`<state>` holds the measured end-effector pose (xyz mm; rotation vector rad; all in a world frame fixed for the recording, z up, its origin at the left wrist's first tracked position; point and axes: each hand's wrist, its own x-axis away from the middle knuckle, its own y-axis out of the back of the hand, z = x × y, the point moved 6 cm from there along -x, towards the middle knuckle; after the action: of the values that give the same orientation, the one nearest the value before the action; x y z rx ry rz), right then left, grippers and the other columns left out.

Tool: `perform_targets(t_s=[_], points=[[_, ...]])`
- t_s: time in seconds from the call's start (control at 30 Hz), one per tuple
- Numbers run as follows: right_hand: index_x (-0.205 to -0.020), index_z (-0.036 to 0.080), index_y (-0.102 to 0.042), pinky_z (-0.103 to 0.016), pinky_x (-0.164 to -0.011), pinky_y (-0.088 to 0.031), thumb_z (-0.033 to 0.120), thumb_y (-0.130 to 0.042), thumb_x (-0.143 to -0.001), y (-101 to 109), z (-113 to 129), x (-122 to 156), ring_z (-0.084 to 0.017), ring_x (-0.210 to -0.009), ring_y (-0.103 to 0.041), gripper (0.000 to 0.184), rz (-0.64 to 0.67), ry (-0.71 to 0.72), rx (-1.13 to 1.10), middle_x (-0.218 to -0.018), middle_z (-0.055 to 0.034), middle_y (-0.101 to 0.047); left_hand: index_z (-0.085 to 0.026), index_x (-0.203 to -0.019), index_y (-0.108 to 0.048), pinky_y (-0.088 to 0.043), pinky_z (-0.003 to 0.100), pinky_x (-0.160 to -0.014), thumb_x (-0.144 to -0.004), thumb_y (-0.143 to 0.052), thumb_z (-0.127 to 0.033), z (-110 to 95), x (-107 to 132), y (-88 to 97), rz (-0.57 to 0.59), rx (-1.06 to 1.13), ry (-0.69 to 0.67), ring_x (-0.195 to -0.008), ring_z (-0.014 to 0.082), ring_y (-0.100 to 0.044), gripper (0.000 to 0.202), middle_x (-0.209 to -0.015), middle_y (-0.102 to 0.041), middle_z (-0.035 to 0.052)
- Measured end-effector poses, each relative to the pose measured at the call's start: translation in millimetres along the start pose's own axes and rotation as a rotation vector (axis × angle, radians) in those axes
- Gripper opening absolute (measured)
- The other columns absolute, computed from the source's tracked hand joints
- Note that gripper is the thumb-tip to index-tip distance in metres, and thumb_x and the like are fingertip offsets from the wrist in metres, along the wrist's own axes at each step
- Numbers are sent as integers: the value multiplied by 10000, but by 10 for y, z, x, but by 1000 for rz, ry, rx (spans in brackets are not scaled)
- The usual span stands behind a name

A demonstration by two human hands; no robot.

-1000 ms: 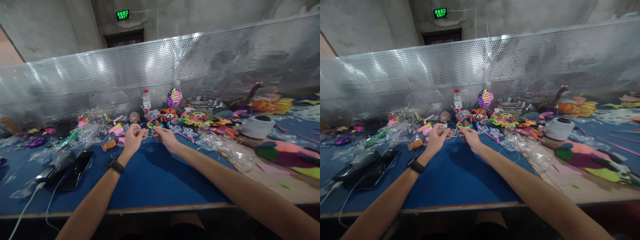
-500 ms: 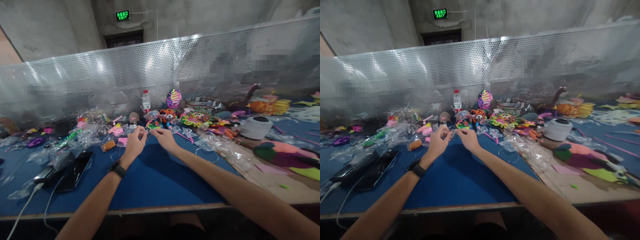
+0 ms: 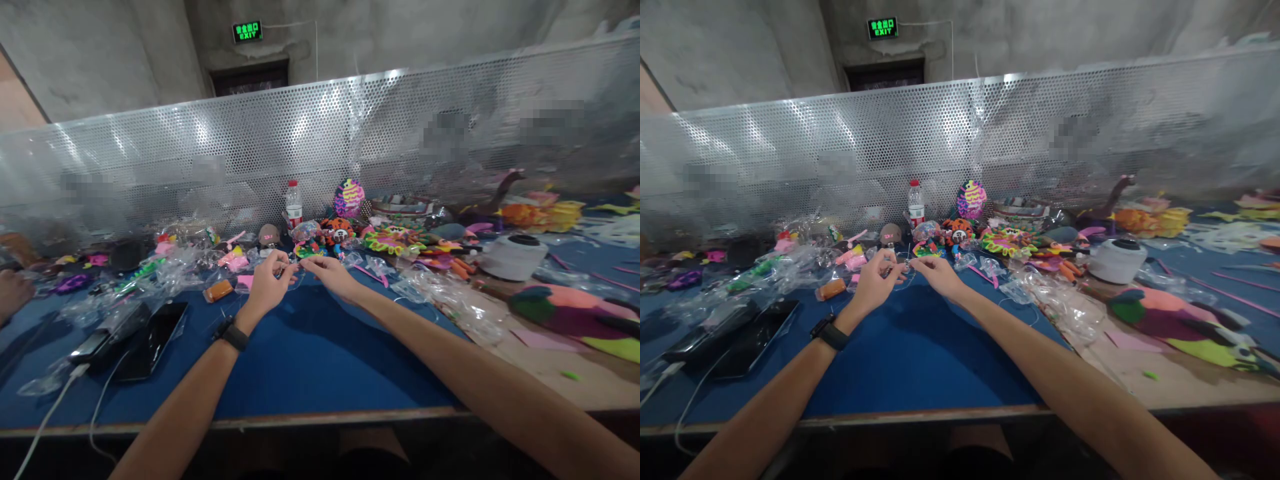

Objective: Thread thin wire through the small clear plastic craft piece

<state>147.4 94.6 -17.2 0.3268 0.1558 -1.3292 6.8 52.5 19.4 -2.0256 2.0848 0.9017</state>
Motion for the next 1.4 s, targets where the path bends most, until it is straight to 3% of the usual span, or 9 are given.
perform_targets(t_s=[0.13,0.27,0.5,0.77,0.9,1.0,1.1,1.23,1.4], points=[[-772,168,-727,-266,-604,-376,471,-660,-725,-15,-90,7,-133,-647,-505,313,-5,-146,-22,-717,-15,-646,-223,-831,-489,-553,253,-569,-825,-582,-304,2,15,-20,25,-93,-32,-624,165,-694,124,-669,-625,-29],[-781,189,-725,-264,-638,-390,405,-684,-724,-55,-113,46,-154,-750,-546,227,-17,-257,-131,-799,-26,-669,-225,-834,-488,-558,275,-591,-830,-575,-312,9,8,-28,19,-122,-48,-623,173,-691,123,-676,-622,-22],[-772,224,-691,-291,-752,-401,382,-701,-712,-98,-81,14,-178,-943,-555,170,-26,-264,-435,-970,-20,-680,-240,-881,-430,-575,332,-671,-837,-574,-380,138,-58,-14,-51,272,102,-648,175,-699,205,-665,-656,-24],[-774,209,-652,-320,-765,-456,403,-672,-750,-129,64,47,-195,-920,-597,197,186,-198,-558,-944,-44,-687,-225,-891,-455,-564,295,-658,-759,-672,-417,267,-64,-79,13,449,284,-623,155,-694,319,-713,-687,-12],[-737,198,-627,-350,-777,-480,490,-555,-818,-133,90,32,-213,-930,-615,311,170,-107,-412,-981,-75,-688,-214,-855,-458,-558,263,-632,-752,-683,-412,319,-54,-103,42,483,338,-607,133,-682,317,-728,-683,-6],[-908,204,-650,-350,-784,-480,502,-572,-803,-54,69,5,-214,-960,-605,325,40,1,-171,-1004,-76,-674,-217,-872,-455,-570,292,-656,-798,-632,-396,289,-60,-62,20,370,261,-628,145,-688,263,-764,-686,5],[-1053,218,-610,-375,-833,-476,413,-656,-775,68,178,32,-213,-992,-585,343,-133,274,133,-1103,-85,-628,-222,-882,-460,-577,319,-678,-842,-569,-352,213,-54,-1,-35,209,123,-679,165,-690,174,-729,-656,-1],[-954,223,-676,-435,-960,-425,296,-595,-852,48,301,114,-242,-1114,-546,149,-126,574,491,-1147,-102,-612,-225,-916,-488,-568,326,-693,-877,-509,-321,116,-30,6,-23,-7,-28,-719,186,-694,106,-734,-648,7],[-976,229,-702,-457,-933,-443,273,-505,-915,3,234,106,-252,-1112,-551,212,-85,581,685,-1166,-89,-641,-226,-953,-515,-526,286,-679,-896,-481,-274,14,-3,-39,30,-232,-158,-740,181,-693,83,-791,-675,18]])
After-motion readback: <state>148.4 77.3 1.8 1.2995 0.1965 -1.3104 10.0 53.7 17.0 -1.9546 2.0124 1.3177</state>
